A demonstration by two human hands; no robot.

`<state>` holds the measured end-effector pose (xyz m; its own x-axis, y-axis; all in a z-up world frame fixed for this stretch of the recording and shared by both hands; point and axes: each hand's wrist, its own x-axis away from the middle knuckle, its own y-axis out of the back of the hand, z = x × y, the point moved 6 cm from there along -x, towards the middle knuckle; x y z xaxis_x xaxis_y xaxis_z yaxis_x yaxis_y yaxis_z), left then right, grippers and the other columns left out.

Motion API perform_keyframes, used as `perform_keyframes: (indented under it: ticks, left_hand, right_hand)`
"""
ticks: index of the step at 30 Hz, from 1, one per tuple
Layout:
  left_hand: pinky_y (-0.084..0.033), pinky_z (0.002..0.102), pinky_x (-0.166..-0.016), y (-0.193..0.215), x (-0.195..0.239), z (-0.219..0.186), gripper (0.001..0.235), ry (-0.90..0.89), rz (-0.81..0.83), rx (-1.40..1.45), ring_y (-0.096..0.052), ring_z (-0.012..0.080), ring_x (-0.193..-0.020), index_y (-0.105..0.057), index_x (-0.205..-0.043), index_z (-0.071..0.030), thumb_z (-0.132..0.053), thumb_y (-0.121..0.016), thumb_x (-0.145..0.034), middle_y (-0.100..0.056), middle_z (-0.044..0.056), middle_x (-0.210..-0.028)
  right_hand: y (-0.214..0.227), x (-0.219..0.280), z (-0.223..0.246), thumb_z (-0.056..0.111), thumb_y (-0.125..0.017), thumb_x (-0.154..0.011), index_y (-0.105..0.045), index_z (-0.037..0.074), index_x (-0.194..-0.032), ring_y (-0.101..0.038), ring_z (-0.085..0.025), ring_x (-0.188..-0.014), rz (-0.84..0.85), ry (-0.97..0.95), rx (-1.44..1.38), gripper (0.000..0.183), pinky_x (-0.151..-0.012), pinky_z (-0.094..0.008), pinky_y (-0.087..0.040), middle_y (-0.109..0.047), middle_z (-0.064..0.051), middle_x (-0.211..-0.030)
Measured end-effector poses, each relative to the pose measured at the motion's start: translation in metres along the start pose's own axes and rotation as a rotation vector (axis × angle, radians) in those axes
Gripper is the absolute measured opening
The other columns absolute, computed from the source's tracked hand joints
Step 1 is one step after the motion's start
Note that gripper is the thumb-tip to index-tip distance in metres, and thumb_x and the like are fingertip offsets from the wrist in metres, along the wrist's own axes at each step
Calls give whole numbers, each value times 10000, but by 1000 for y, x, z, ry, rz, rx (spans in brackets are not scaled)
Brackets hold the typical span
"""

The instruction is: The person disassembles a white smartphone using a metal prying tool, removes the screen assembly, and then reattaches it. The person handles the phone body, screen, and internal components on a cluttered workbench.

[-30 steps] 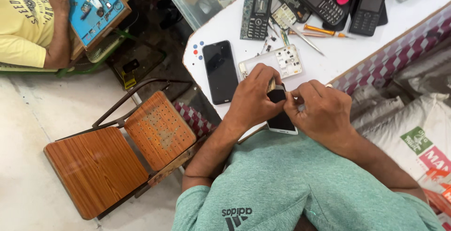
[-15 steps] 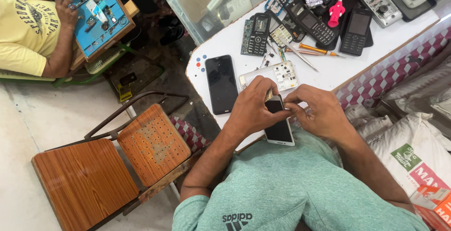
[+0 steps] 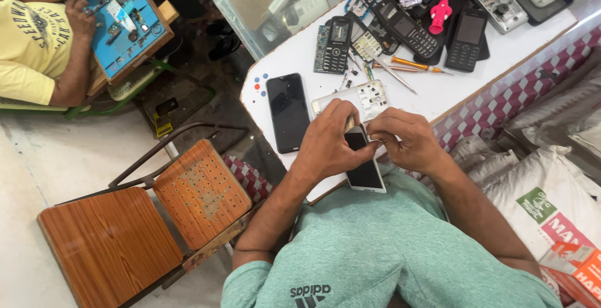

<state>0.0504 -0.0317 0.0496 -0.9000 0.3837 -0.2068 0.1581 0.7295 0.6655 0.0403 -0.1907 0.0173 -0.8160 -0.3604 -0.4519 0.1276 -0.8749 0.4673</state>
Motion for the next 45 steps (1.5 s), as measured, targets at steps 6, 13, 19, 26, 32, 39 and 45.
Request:
perform_keyframes:
  ticks: [6,13,19,26,32,39,45]
  left_hand:
    - [-504,412,-711,3,2,1,506,-80,-42,25,-613,306,-838,-521,-966,-72,-311,-897,-725,-559,118,-927]
    - [-478,377,-707,1,4,4,509,-116,5,39,-560,248,-808,-517,-973,-61,-284,-925,-766,-517,77,-911]
    - [-469,338,-696,6,6,4,508,-98,39,95,-540,187,-814,-532,-989,-64,-253,-938,-749,-506,52,-946]
    - [-440,318,-686,5,5,11,459,-98,79,167,-513,158,-809,-546,-986,-62,-218,-903,-745,-489,36,-949]
    - [-424,300,-676,1,1,18,451,-91,116,180,-496,134,-800,-549,-998,-63,-219,-881,-736,-481,23,-958]
    - [-375,240,-594,-2,3,25,461,-32,125,237,-458,68,-715,-555,-1007,-61,-224,-895,-742,-493,-2,-955]
    - [-335,182,-548,2,9,41,476,4,112,317,-422,32,-675,-559,-1003,-44,-223,-927,-760,-510,23,-1014]
  right_hand:
    - [2,-2,7,-3,-686,-899,-655,48,-953,-685,-293,-803,-14,-58,16,81,-706,-375,-537,-663,-115,-900]
    - [6,2,13,46,-730,-943,-670,31,-989,-666,-283,-762,38,-92,-16,76,-669,-380,-514,-643,-104,-876]
    - [1,1,20,35,-720,-977,-680,53,-983,-666,-233,-760,1,7,38,45,-662,-354,-517,-656,-67,-908]
    - [1,1,23,54,-748,-970,-698,73,-985,-671,-218,-783,-48,122,132,56,-693,-357,-529,-669,-42,-926]
    - [-1,2,24,94,-765,-952,-709,85,-987,-652,-204,-767,-56,141,231,67,-685,-352,-524,-661,-30,-902]
    - [-2,13,25,114,-759,-965,-700,56,-960,-564,-166,-579,-69,55,271,83,-530,-340,-443,-642,-49,-793]
    - [0,31,11,147,-674,-1119,-612,59,-1075,-639,-137,-715,-105,-16,15,116,-614,-277,-508,-631,-47,-881]
